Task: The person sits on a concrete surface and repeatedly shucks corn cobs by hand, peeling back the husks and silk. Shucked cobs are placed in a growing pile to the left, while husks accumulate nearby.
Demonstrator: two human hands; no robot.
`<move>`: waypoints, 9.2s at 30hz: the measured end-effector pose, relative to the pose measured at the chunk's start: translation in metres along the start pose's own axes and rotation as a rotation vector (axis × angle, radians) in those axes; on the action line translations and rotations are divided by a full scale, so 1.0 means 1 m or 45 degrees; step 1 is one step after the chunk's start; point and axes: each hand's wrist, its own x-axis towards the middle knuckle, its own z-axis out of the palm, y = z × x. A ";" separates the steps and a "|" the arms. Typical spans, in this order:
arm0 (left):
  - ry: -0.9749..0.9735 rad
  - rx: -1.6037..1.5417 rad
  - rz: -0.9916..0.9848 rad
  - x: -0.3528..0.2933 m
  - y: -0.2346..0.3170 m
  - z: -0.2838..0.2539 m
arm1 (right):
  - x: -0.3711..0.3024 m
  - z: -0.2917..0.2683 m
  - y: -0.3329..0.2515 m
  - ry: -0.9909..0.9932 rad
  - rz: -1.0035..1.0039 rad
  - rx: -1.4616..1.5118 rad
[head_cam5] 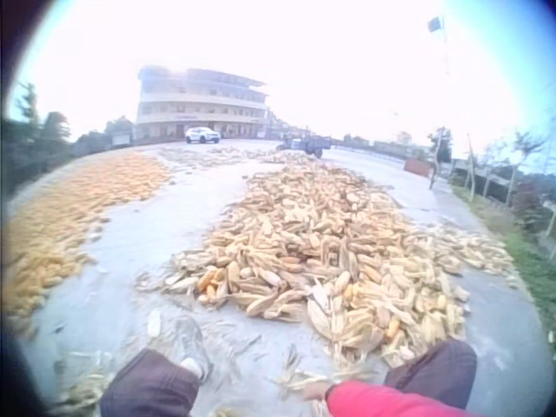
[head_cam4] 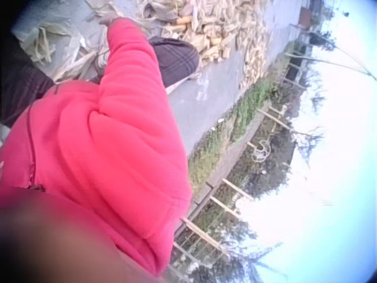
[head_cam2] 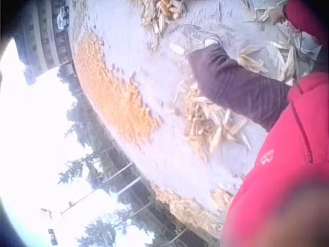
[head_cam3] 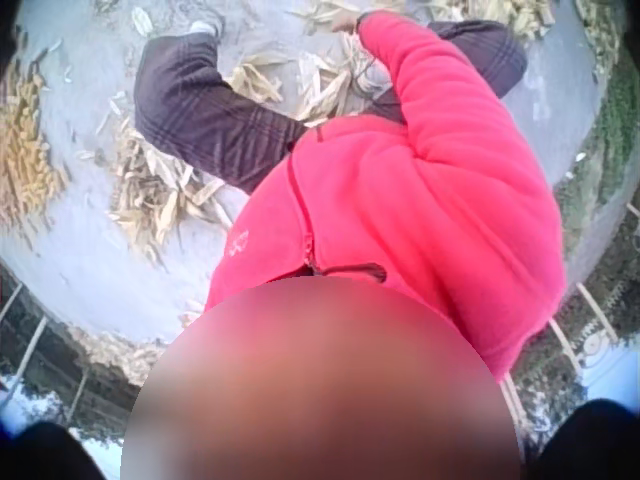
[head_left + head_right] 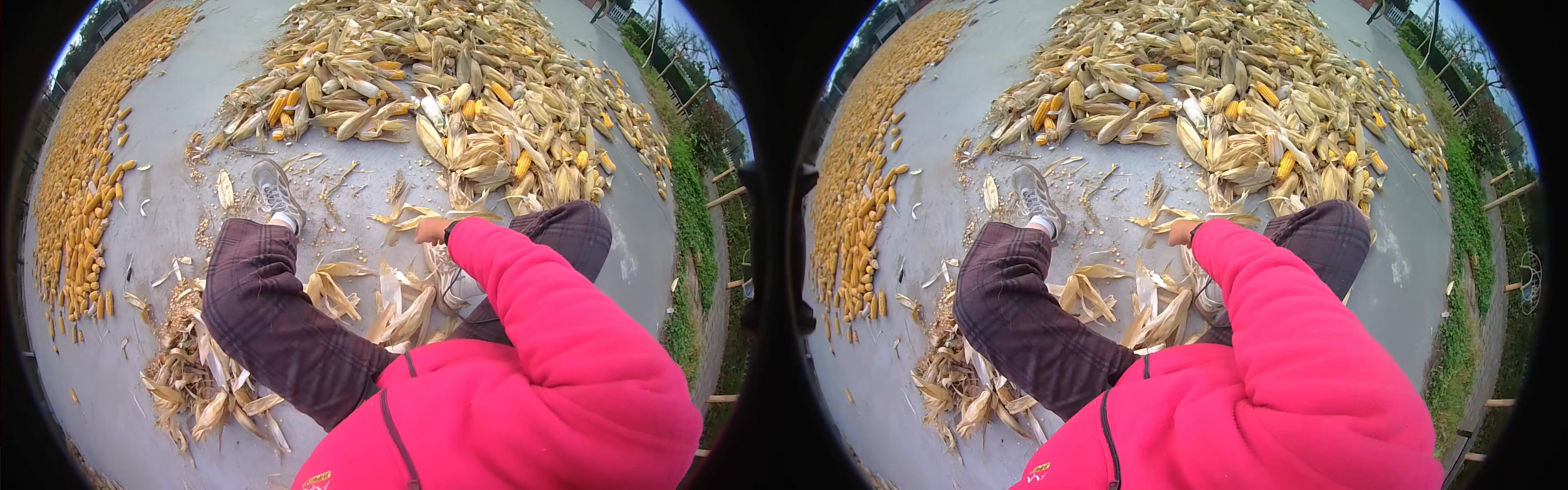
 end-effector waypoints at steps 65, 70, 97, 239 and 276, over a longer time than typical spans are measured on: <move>0.705 -0.981 1.290 0.053 0.581 -0.279 | -0.098 -0.258 -0.176 -0.037 -1.458 1.463; 0.716 -1.400 1.267 0.053 0.569 -0.251 | -0.109 -0.250 -0.158 -0.026 -1.366 1.247; 0.098 -1.479 1.238 0.123 0.509 -0.214 | -0.045 -0.251 -0.181 0.826 -1.072 1.407; -0.373 -1.590 0.983 0.191 0.557 -0.148 | -0.045 -0.215 -0.084 0.194 -0.957 1.566; 0.129 -2.284 0.455 0.236 0.495 -0.194 | -0.044 -0.171 -0.111 0.856 -1.193 0.779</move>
